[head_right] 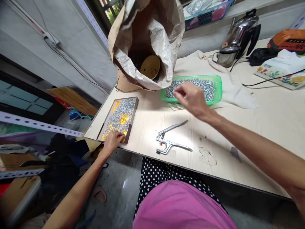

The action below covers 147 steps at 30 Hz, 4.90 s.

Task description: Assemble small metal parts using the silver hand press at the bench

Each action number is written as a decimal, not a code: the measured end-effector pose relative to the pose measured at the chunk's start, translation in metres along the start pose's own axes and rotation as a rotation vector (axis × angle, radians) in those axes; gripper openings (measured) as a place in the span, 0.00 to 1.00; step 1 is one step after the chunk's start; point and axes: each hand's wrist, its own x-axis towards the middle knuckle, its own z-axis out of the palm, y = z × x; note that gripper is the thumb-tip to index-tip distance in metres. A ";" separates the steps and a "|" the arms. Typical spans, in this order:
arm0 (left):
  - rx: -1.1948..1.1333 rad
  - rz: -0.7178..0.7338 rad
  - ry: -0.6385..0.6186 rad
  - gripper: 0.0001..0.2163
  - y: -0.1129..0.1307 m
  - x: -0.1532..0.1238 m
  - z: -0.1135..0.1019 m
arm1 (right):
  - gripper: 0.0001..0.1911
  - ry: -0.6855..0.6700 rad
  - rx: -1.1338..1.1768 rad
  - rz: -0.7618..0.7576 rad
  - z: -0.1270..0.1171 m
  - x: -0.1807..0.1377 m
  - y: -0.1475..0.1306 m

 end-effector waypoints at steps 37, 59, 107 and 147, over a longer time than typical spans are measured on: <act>-0.881 -0.127 -0.033 0.16 0.051 -0.014 -0.020 | 0.14 -0.537 0.014 -0.073 0.000 -0.150 -0.030; -1.116 -0.319 -0.578 0.18 0.167 -0.025 0.015 | 0.10 -0.669 -0.232 -0.052 0.028 -0.160 -0.033; -0.698 -0.140 -1.085 0.26 0.160 0.014 0.005 | 0.51 -0.650 -0.264 -0.130 0.006 -0.137 -0.006; -0.134 0.836 -0.156 0.07 0.211 -0.001 0.031 | 0.09 -0.670 -0.301 -0.058 0.011 -0.161 -0.034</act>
